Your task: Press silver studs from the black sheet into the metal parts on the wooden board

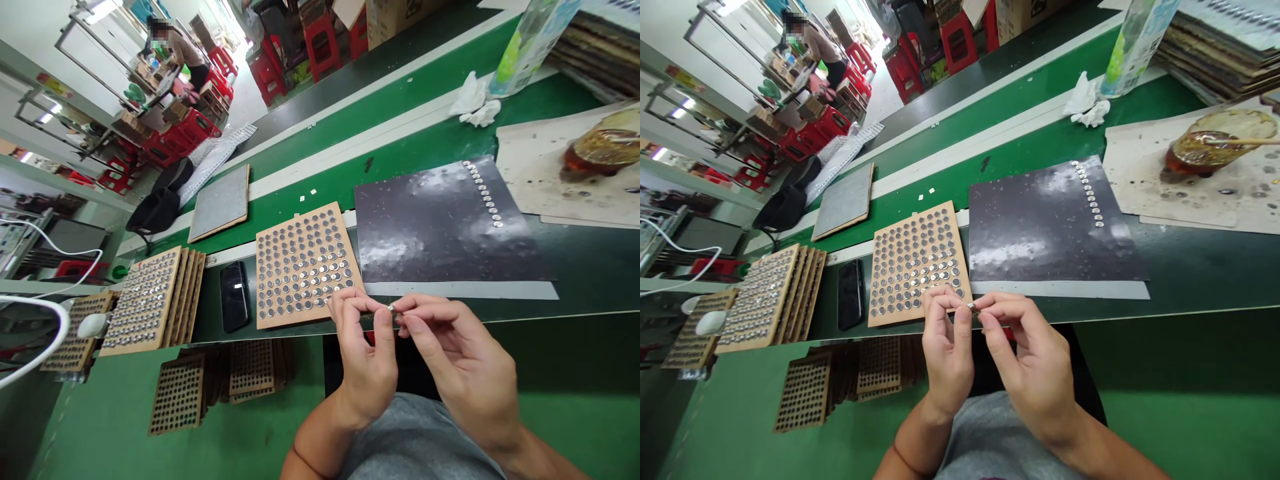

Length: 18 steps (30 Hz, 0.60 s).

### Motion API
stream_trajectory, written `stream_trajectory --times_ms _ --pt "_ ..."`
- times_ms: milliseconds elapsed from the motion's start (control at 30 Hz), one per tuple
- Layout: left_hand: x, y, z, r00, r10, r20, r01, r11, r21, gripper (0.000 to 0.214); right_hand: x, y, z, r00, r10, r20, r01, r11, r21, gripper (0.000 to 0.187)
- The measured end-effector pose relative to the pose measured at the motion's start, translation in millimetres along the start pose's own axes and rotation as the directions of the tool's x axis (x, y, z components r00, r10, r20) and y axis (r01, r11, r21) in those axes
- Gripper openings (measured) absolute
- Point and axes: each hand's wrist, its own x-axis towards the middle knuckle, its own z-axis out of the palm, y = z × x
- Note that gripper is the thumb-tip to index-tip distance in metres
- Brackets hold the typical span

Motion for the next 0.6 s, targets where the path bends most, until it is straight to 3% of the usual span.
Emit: stream_trajectory --times_ms 233,600 --pt "4.5 0.6 -2.7 0.996 -0.06 0.068 0.069 0.989 -0.129 0.029 5.9 -8.2 -2.0 0.997 0.076 -0.032 -0.074 0.996 0.051 0.009" --pt "2.6 -2.0 -4.8 0.994 -0.028 0.109 0.047 0.984 -0.169 0.026 6.1 -9.0 -5.5 0.996 0.082 -0.04 -0.079 0.994 0.071 0.011"
